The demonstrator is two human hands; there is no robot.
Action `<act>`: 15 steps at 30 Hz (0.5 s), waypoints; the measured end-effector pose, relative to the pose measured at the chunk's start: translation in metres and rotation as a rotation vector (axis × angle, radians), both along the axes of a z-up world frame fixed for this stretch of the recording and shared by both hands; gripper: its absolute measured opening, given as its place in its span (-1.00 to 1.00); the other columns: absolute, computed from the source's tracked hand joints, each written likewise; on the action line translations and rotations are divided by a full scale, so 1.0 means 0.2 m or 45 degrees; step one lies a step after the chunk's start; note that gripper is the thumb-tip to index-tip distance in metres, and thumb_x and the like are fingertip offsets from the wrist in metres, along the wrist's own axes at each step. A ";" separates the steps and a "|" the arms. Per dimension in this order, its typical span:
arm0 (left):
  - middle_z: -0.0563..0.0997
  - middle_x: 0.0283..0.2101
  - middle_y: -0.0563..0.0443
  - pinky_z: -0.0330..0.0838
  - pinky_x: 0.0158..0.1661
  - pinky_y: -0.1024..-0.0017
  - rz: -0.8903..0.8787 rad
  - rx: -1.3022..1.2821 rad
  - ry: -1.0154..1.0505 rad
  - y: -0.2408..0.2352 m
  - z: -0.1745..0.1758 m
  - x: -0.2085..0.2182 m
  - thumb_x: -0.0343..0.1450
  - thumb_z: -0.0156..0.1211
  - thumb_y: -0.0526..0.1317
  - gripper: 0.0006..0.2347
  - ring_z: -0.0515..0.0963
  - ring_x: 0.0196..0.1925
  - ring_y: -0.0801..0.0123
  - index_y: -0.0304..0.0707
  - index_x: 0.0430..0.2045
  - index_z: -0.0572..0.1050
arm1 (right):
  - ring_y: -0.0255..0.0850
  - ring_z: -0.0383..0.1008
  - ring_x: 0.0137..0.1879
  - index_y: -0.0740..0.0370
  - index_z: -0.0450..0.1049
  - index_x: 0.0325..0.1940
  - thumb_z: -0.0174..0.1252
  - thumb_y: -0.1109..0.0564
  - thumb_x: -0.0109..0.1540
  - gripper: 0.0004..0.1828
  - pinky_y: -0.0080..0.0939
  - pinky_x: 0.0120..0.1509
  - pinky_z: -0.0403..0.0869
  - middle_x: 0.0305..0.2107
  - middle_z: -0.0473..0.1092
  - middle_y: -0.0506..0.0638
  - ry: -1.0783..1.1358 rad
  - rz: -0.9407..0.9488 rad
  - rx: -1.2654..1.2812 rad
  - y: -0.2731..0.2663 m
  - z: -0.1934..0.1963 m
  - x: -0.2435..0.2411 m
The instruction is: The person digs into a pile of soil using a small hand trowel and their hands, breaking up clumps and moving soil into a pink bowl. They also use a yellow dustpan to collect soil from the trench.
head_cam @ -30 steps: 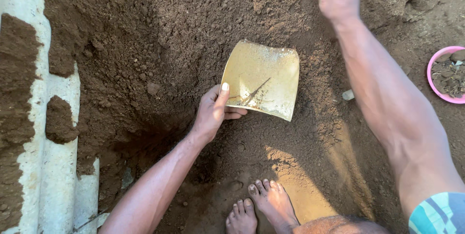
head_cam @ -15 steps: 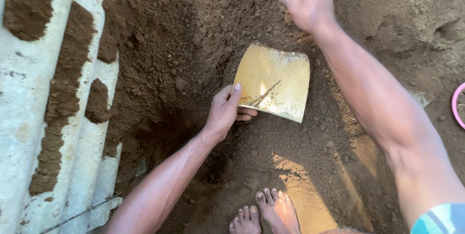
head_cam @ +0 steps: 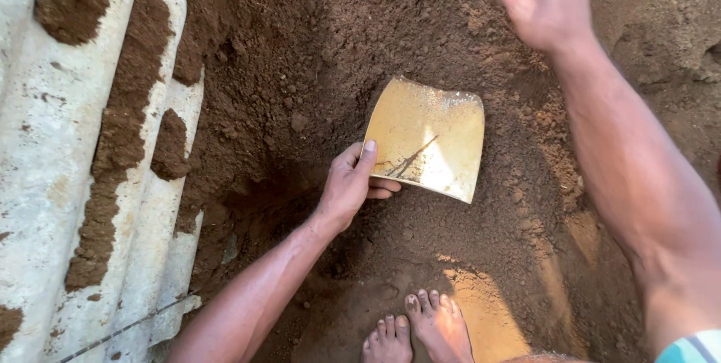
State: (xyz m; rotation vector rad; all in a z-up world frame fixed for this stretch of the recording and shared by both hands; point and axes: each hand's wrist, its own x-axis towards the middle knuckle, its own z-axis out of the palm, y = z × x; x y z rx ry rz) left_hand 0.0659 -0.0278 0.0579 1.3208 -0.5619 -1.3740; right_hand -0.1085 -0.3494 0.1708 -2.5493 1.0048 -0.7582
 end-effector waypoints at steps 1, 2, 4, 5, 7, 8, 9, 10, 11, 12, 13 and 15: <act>0.67 -0.26 -0.10 0.64 -0.41 0.50 -0.024 0.015 -0.025 0.00 0.00 0.00 0.58 -0.20 0.02 -0.63 0.72 -0.38 0.39 -0.33 -0.05 0.43 | -0.26 0.60 -0.17 0.15 0.65 -0.10 0.20 0.23 0.40 -0.89 -0.13 -0.06 0.60 -0.23 0.58 0.04 0.033 0.029 0.053 0.10 0.08 -0.07; 0.67 -0.26 -0.10 0.64 -0.42 0.50 -0.025 0.019 -0.022 0.00 0.01 0.00 0.58 -0.21 0.02 -0.62 0.72 -0.38 0.39 -0.34 -0.05 0.43 | -0.24 0.59 -0.16 0.15 0.65 -0.11 0.22 0.20 0.38 -0.90 -0.10 -0.06 0.60 -0.22 0.58 0.06 0.120 0.032 0.149 0.19 0.14 -0.13; 0.67 -0.26 -0.11 0.64 -0.42 0.50 -0.025 0.027 -0.021 -0.02 0.01 -0.01 0.58 -0.22 0.02 -0.61 0.71 -0.39 0.38 -0.36 -0.06 0.42 | -0.19 0.58 -0.15 0.15 0.64 -0.11 0.24 0.14 0.34 -0.89 -0.04 -0.06 0.60 -0.21 0.58 0.08 0.288 0.045 0.342 0.33 0.26 -0.21; 0.67 -0.26 -0.10 0.64 -0.43 0.50 -0.024 0.032 -0.014 -0.03 0.02 -0.01 0.58 -0.22 0.02 -0.61 0.71 -0.39 0.38 -0.36 -0.06 0.42 | -0.19 0.59 -0.14 0.15 0.65 -0.12 0.26 0.13 0.29 -0.88 -0.05 -0.02 0.60 -0.22 0.59 0.07 0.330 0.176 0.408 0.38 0.30 -0.23; 0.67 -0.26 -0.08 0.63 -0.45 0.49 -0.022 0.044 0.008 -0.04 0.02 -0.02 0.57 -0.22 0.03 -0.62 0.71 -0.40 0.38 -0.34 -0.07 0.42 | -0.19 0.61 -0.11 0.15 0.66 -0.16 0.28 0.10 0.20 -0.83 -0.08 0.05 0.59 -0.26 0.62 0.06 0.418 0.441 0.541 0.44 0.34 -0.24; 0.67 -0.26 -0.09 0.64 -0.44 0.48 -0.025 0.037 0.015 -0.04 0.02 -0.02 0.58 -0.22 0.03 -0.61 0.71 -0.40 0.37 -0.36 -0.08 0.41 | -0.21 0.63 -0.11 0.13 0.67 -0.15 0.29 0.09 0.19 -0.81 -0.09 0.04 0.61 -0.25 0.63 0.04 0.506 0.533 0.568 0.46 0.34 -0.23; 0.67 -0.26 -0.11 0.65 -0.44 0.48 -0.028 0.029 0.023 -0.04 0.03 -0.03 0.58 -0.21 0.03 -0.61 0.72 -0.40 0.37 -0.38 -0.09 0.41 | -0.23 0.65 -0.11 0.11 0.68 -0.15 0.29 0.07 0.18 -0.80 -0.11 0.03 0.63 -0.25 0.63 0.02 0.594 0.624 0.595 0.46 0.33 -0.20; 0.67 -0.26 -0.12 0.65 -0.44 0.47 -0.031 0.022 0.029 -0.04 0.03 -0.02 0.58 -0.20 0.03 -0.61 0.72 -0.40 0.36 -0.39 -0.10 0.41 | -0.25 0.66 -0.11 0.09 0.68 -0.15 0.29 0.06 0.17 -0.79 -0.12 0.02 0.64 -0.24 0.64 0.00 0.682 0.716 0.620 0.45 0.30 -0.16; 0.67 -0.26 -0.12 0.65 -0.45 0.46 -0.025 0.020 0.036 -0.03 0.04 -0.02 0.58 -0.21 0.03 -0.61 0.72 -0.40 0.35 -0.38 -0.09 0.41 | -0.21 0.63 -0.11 0.06 0.65 -0.04 0.31 0.07 0.19 -0.74 -0.10 -0.02 0.64 -0.14 0.59 -0.02 0.745 0.576 0.560 0.42 0.27 -0.11; 0.68 -0.26 -0.12 0.64 -0.45 0.46 -0.021 0.017 0.045 -0.02 0.04 -0.02 0.57 -0.21 0.03 -0.61 0.72 -0.41 0.35 -0.37 -0.08 0.42 | -0.18 0.61 -0.11 0.04 0.62 0.07 0.33 0.07 0.21 -0.67 -0.07 -0.05 0.63 -0.04 0.53 -0.04 0.806 0.434 0.500 0.38 0.22 -0.05; 0.68 -0.25 -0.12 0.63 -0.46 0.45 -0.017 0.015 0.054 -0.02 0.05 -0.02 0.57 -0.21 0.03 -0.61 0.72 -0.41 0.34 -0.36 -0.08 0.42 | -0.21 0.61 -0.14 0.12 0.64 -0.04 0.30 0.10 0.24 -0.78 -0.09 -0.05 0.61 -0.15 0.56 0.01 0.552 0.451 0.386 0.32 0.18 0.02; 0.68 -0.24 -0.13 0.63 -0.46 0.46 0.005 0.031 0.039 0.00 0.05 -0.01 0.57 -0.21 0.03 -0.61 0.72 -0.40 0.34 -0.35 -0.07 0.42 | -0.24 0.60 -0.22 0.21 0.66 -0.15 0.26 0.18 0.31 -0.90 -0.13 -0.11 0.60 -0.28 0.59 0.03 0.098 0.393 0.124 0.15 0.08 0.20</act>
